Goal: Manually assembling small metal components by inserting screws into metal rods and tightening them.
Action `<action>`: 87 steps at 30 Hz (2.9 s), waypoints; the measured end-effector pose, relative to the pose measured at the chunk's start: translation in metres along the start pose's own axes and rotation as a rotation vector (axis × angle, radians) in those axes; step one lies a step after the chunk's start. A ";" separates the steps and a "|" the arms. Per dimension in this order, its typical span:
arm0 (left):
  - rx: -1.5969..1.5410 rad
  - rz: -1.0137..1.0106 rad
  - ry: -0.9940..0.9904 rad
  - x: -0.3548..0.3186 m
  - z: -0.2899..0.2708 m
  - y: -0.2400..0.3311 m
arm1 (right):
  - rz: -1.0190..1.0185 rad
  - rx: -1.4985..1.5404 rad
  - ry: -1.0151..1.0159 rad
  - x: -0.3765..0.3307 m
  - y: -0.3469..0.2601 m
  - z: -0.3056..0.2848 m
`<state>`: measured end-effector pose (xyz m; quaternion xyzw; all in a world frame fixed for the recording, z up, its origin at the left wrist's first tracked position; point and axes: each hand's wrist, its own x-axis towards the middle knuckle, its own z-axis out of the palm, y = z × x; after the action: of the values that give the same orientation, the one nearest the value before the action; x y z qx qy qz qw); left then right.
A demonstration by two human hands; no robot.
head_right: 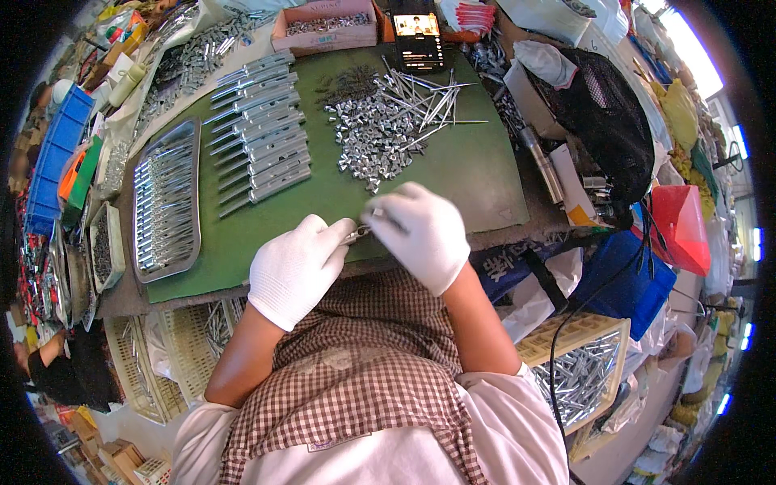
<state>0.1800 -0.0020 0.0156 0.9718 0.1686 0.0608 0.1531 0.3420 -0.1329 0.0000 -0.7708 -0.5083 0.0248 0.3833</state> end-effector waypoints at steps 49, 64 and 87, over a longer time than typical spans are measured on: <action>0.087 0.024 -0.027 -0.002 0.003 0.002 | 0.057 -0.069 -0.315 0.006 -0.013 -0.008; 0.123 0.039 0.007 -0.001 0.003 0.005 | -0.049 -0.036 -0.234 0.014 -0.015 -0.013; 0.198 0.067 -0.011 0.009 0.005 0.008 | 0.278 1.269 0.166 0.007 -0.017 0.049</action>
<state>0.1915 -0.0073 0.0144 0.9876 0.1402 0.0435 0.0551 0.3120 -0.0962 -0.0214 -0.4527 -0.2592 0.3096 0.7950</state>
